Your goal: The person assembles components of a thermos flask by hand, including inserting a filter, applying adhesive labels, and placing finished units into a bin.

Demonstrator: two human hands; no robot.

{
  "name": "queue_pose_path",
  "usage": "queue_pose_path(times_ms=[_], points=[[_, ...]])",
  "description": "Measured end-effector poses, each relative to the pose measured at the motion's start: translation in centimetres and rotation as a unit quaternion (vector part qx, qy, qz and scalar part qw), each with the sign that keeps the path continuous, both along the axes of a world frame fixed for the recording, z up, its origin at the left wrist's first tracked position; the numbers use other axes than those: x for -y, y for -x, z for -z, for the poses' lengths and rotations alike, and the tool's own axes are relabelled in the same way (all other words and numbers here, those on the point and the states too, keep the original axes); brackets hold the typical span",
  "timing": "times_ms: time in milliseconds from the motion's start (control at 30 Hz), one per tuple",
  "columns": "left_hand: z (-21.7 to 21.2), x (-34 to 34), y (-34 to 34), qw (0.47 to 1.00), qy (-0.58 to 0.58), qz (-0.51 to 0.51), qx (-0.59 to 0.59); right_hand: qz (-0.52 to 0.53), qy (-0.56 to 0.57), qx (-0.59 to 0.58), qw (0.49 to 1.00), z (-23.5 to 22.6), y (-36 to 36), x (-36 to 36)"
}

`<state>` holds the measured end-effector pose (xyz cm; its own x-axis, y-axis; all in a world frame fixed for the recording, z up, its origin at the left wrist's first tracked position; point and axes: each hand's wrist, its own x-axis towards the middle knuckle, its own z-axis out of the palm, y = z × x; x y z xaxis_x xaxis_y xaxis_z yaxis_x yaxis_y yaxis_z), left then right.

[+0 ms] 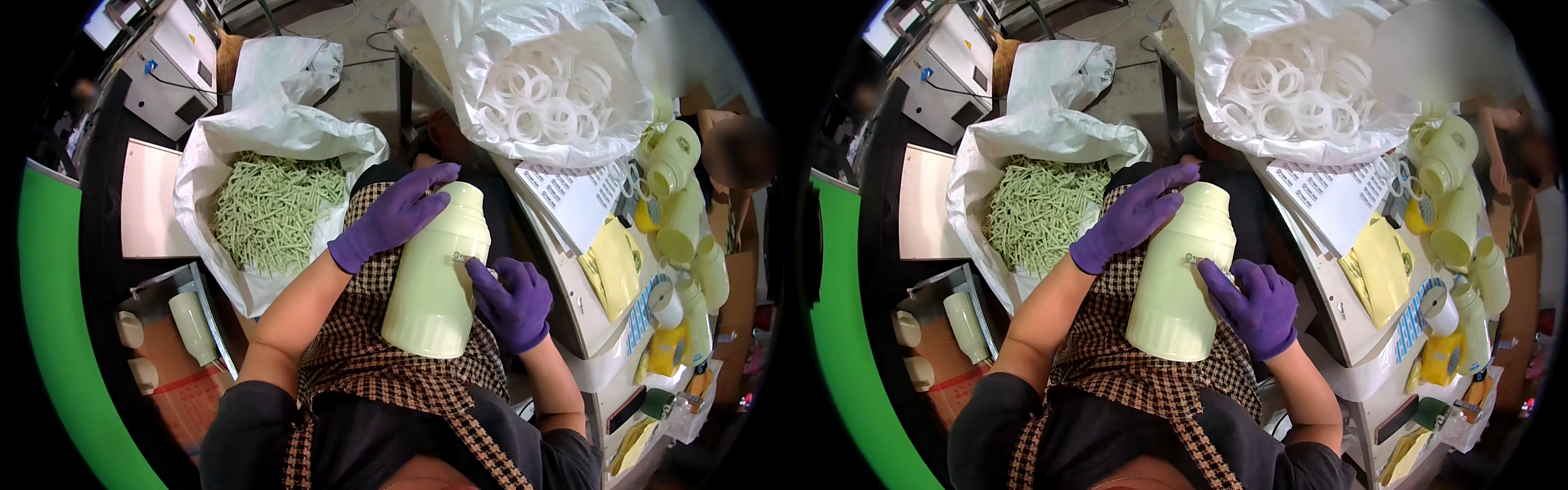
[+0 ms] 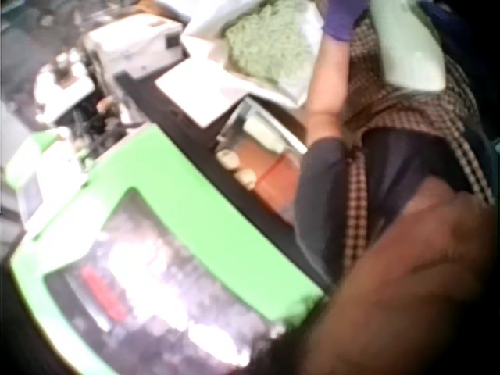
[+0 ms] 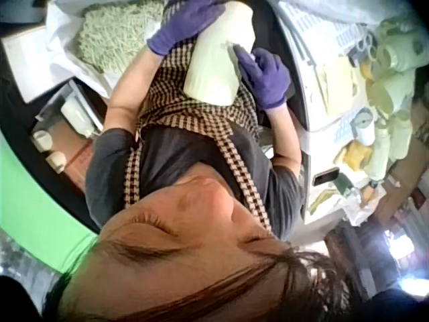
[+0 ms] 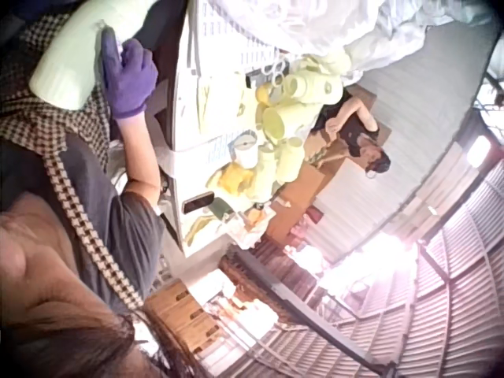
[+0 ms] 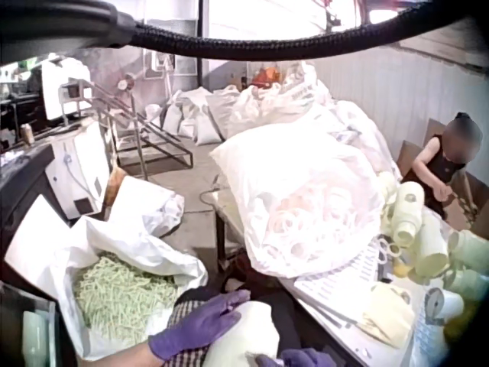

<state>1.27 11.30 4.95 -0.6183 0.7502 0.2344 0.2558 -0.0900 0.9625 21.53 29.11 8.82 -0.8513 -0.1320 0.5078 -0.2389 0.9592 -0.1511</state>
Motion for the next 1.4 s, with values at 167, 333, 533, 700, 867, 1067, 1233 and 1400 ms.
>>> queue_pose_path(times_ms=[167,333,533,700,867,1067,1233,1400], points=[[-0.9,0.2,0.1,0.996,0.031,-0.008,-0.083,-0.010,-0.047,0.001,0.999,0.0,1.3,0.3],[-1.0,0.2,0.2,0.984,0.039,0.000,-0.172,-0.008,-0.063,0.010,0.998,0.3,1.3,0.3],[-0.5,0.0,0.4,0.971,0.061,-0.001,-0.230,-0.011,-0.052,0.029,0.998,0.2,1.2,0.2],[0.1,-0.1,1.1,0.938,0.222,0.048,-0.260,-0.024,-0.065,0.157,0.985,-1.8,1.3,-0.1],[-2.6,0.2,2.0,0.927,0.270,0.147,-0.216,0.075,-0.057,0.218,0.971,-1.9,-2.4,-3.8],[-5.1,0.8,-1.6,0.943,0.162,0.176,-0.230,0.339,-0.117,0.102,0.928,2.8,-14.3,-14.4],[-8.8,-5.6,-8.9,0.928,0.063,0.113,-0.348,0.270,0.199,0.011,0.942,0.0,-13.1,-11.7],[-12.1,-10.8,-12.3,0.889,-0.013,0.243,-0.389,-0.042,0.671,0.135,0.728,0.8,-9.0,-10.8]])
